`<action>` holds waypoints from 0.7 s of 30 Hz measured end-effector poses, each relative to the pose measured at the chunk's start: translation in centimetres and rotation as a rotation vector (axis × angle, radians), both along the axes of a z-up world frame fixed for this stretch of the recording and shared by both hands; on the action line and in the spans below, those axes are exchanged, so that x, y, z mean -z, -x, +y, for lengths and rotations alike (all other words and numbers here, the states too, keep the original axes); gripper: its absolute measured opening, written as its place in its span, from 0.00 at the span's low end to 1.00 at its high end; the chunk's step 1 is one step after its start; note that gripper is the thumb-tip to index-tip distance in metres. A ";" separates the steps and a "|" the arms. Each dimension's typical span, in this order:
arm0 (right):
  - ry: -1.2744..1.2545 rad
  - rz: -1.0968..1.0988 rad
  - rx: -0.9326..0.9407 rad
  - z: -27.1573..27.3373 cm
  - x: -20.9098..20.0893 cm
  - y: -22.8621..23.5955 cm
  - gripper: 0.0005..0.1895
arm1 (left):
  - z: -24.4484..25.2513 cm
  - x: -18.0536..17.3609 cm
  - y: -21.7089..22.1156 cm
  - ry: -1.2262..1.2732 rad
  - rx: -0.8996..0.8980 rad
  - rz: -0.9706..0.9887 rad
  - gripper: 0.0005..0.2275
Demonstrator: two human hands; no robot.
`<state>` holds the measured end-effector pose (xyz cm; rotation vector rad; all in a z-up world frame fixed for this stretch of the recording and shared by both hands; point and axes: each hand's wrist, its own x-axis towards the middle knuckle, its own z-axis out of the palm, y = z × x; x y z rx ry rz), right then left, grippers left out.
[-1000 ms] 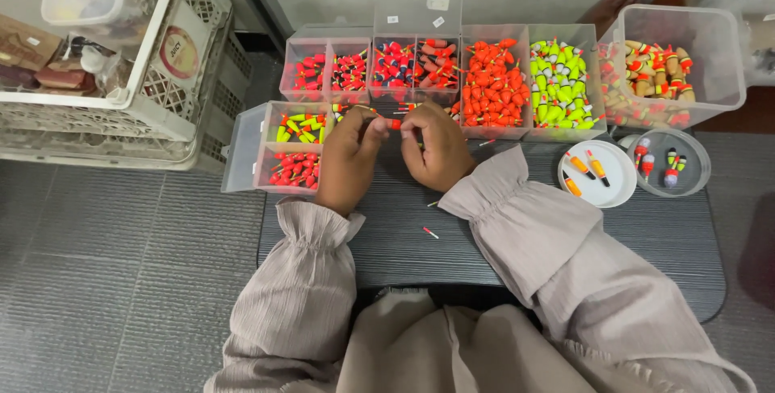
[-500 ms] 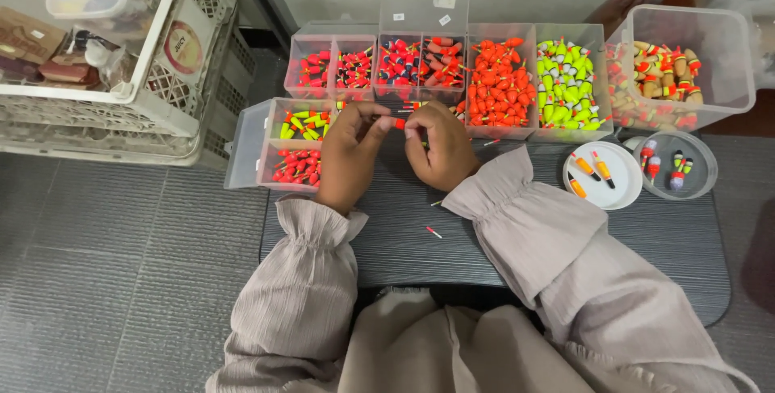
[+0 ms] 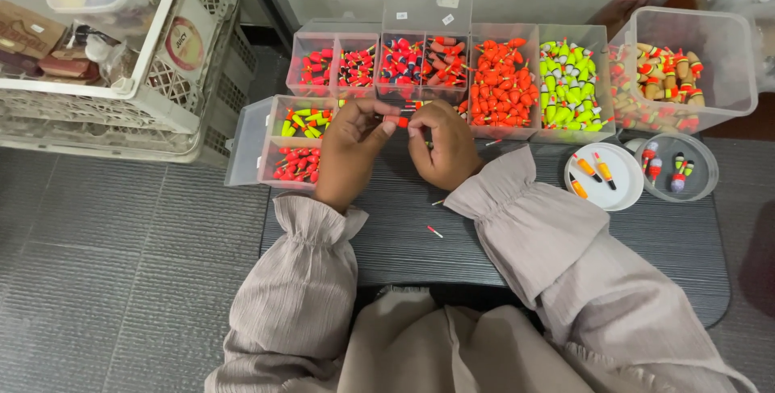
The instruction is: Assembling fishing floats by manually inserting stems into float bodies.
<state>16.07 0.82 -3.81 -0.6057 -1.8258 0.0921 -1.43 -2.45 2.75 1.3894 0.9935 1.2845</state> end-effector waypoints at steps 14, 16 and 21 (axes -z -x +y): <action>-0.036 -0.019 -0.006 0.1 0.2 0.1 0.05 | 0.4 0.5 0.1 -0.054 0.000 -0.052 0.09; -0.056 -0.028 0.008 0.3 0.6 0.3 0.06 | 0.5 0.7 0.3 -0.066 -0.001 -0.072 0.09; -0.073 -0.041 0.053 0.3 1.6 0.1 0.06 | 0.7 1.4 0.6 -0.013 -0.043 0.055 0.07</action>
